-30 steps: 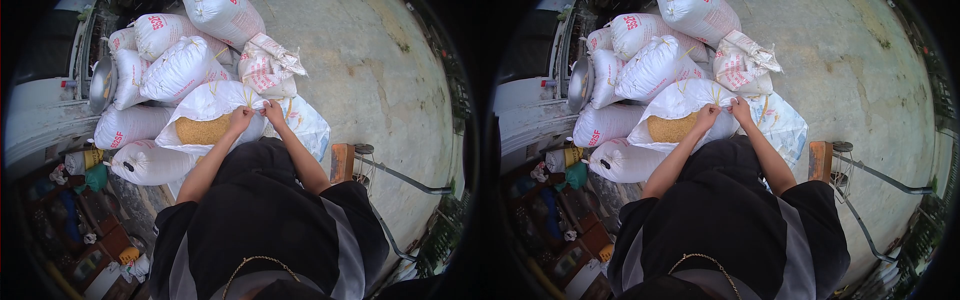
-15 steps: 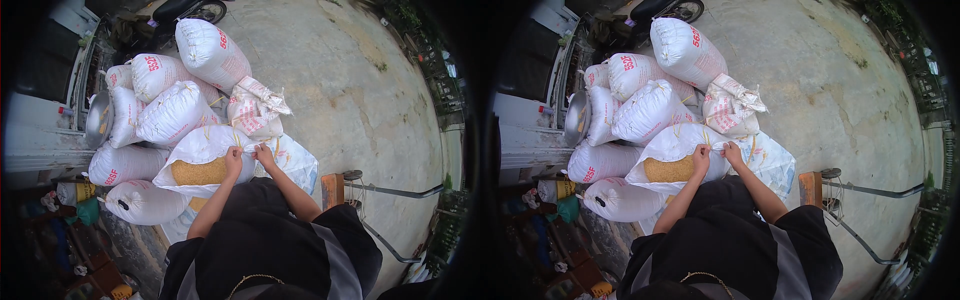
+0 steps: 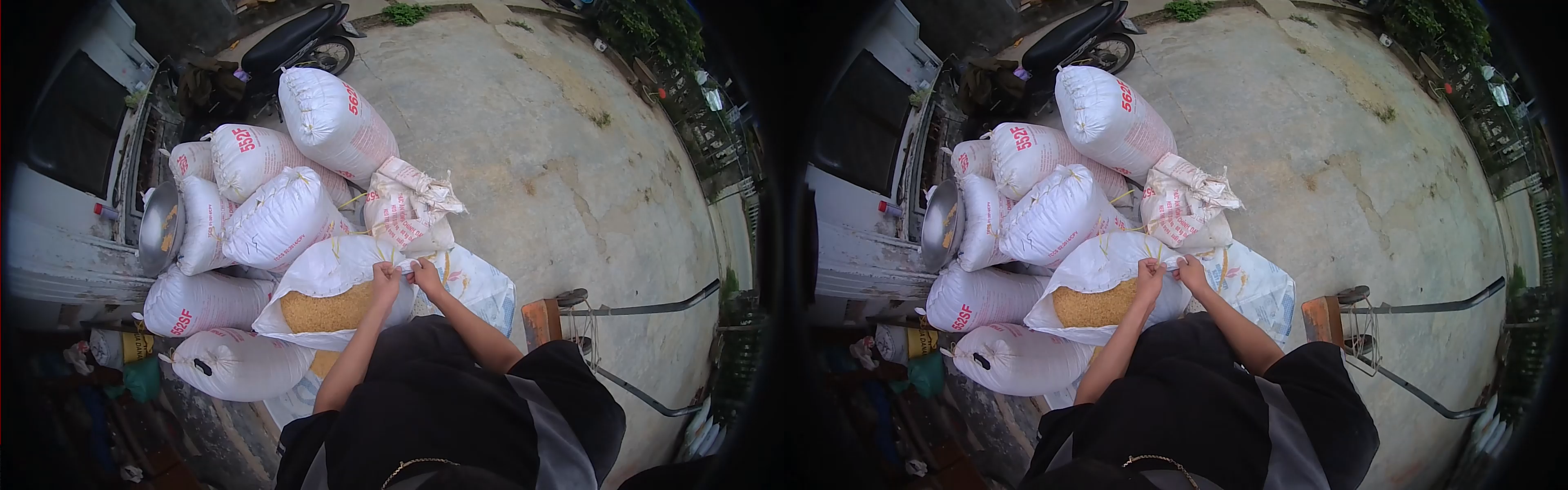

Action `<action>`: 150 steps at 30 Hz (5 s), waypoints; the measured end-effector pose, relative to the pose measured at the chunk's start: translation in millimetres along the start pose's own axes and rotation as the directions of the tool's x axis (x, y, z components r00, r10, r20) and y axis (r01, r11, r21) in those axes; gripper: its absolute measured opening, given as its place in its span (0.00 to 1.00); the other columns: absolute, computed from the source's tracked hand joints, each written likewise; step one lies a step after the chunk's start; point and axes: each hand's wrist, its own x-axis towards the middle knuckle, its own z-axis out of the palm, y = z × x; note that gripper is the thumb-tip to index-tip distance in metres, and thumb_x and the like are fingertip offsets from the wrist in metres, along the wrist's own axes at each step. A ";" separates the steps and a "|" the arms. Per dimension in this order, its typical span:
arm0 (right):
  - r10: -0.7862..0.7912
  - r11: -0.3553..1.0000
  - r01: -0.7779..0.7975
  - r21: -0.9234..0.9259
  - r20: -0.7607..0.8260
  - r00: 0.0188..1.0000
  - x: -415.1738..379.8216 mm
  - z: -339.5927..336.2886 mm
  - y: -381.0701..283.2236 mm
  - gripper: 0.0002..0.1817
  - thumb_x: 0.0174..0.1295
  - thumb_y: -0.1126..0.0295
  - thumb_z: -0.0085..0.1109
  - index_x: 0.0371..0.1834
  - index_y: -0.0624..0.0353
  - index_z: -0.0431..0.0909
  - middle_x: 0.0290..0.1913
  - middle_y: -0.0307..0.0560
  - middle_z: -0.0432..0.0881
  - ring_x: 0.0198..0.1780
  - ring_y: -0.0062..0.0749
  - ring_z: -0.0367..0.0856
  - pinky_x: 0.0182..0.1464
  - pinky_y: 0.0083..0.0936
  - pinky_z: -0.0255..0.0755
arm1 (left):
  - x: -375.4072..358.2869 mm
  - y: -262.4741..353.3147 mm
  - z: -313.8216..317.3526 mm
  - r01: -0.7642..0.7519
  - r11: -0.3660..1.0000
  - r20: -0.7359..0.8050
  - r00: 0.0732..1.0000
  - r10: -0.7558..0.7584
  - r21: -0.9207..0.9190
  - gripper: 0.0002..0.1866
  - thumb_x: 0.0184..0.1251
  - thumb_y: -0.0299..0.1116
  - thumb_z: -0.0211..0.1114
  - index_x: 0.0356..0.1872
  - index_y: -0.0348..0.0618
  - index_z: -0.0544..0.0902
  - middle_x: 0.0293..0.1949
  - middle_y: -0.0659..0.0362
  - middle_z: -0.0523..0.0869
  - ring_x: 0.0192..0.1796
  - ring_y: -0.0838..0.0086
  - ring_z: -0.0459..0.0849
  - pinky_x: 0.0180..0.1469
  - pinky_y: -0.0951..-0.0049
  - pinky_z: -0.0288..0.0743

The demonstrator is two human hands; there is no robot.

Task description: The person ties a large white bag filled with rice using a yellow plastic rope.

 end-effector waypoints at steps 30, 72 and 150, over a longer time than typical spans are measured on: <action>0.096 0.994 -0.100 0.053 0.081 0.992 2.9 -12.6 -16.6 0.12 0.71 0.66 0.51 0.42 0.67 0.75 0.31 0.51 0.83 0.29 0.29 0.82 0.34 0.26 0.76 | -29.9 25.7 -44.3 0.220 0.970 -0.029 0.974 -0.224 -0.105 0.10 0.72 0.28 0.56 0.48 0.33 0.72 0.33 0.52 0.87 0.31 0.77 0.79 0.37 0.77 0.75; -0.378 0.684 0.606 -0.405 0.514 0.770 4.7 -7.0 -63.0 0.06 0.55 0.77 0.62 0.35 0.64 0.83 0.40 0.53 0.83 0.46 0.50 0.80 0.51 0.38 0.72 | -34.3 24.7 -12.8 0.075 0.958 -0.124 0.991 -0.042 0.277 0.13 0.70 0.35 0.61 0.37 0.34 0.86 0.24 0.56 0.89 0.25 0.76 0.84 0.31 0.72 0.75; 0.076 0.805 0.099 -0.586 0.267 0.961 65.2 -6.4 -52.9 0.22 0.63 0.53 0.58 0.32 0.65 0.81 0.34 0.62 0.85 0.38 0.54 0.84 0.43 0.43 0.75 | -26.5 8.5 -19.3 -0.183 0.913 -0.110 0.965 0.238 0.365 0.11 0.63 0.20 0.64 0.42 0.35 0.72 0.32 0.54 0.81 0.31 0.72 0.81 0.35 0.70 0.75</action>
